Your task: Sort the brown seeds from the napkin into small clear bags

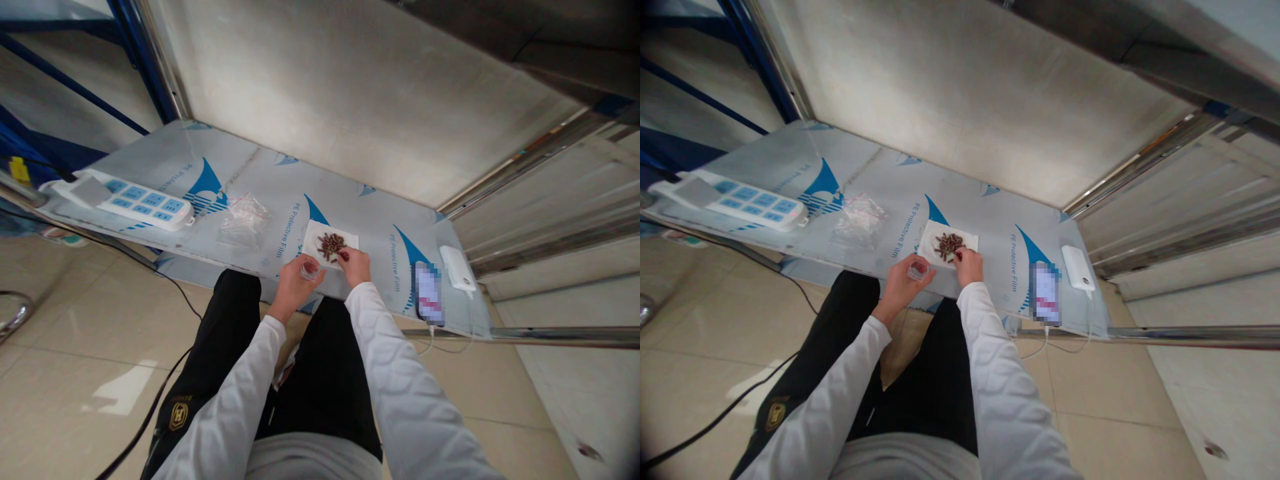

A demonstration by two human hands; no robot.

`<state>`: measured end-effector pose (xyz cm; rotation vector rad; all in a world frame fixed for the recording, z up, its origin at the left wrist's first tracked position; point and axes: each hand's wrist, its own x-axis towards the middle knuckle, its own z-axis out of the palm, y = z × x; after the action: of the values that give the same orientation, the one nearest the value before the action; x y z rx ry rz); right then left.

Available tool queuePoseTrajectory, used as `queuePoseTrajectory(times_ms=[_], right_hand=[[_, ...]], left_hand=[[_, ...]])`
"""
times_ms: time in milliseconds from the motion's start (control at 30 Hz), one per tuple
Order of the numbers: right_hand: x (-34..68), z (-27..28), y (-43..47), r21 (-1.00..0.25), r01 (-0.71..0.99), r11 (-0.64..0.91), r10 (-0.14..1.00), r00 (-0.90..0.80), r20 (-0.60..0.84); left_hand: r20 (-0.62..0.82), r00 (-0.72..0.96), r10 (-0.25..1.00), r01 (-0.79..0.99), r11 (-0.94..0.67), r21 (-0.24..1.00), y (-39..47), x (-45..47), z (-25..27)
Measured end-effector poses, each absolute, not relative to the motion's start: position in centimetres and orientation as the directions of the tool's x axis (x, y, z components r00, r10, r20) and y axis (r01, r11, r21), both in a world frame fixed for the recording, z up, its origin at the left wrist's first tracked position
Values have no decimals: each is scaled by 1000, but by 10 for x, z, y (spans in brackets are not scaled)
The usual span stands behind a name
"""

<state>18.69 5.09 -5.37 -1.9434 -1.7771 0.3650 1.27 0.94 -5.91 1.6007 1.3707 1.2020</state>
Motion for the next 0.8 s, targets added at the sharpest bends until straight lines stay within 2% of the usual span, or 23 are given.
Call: queuePoseTrajectory(times_ms=[67,133,233,333,433,500,667,800], right_hand=[[182,-36,40,-637,771,-15,977,147,155],[174,-13,26,-790,611,48,980,125,156],[159,19,8,-884,456,101,994,-91,66],[146,36,3,-817,550,172,957,-291,6],[138,42,4,-628,730,270,936,-352,-6],[135,44,3,-535,784,316,929,-370,7],[136,44,-9,-548,745,380,912,-399,92],[148,38,-13,-584,726,364,930,-316,187]], left_hand=[[205,21,979,321,-200,926,8,15,-56],[213,34,977,307,-213,928,7,17,-52],[225,62,972,297,-233,926,5,21,-46],[240,108,965,314,-262,913,3,24,-44],[246,109,963,330,-268,905,1,26,-44],[242,93,966,319,-260,912,0,26,-42],[264,47,963,246,-267,932,-1,23,-36],[308,32,951,231,-307,923,-3,19,-32]])
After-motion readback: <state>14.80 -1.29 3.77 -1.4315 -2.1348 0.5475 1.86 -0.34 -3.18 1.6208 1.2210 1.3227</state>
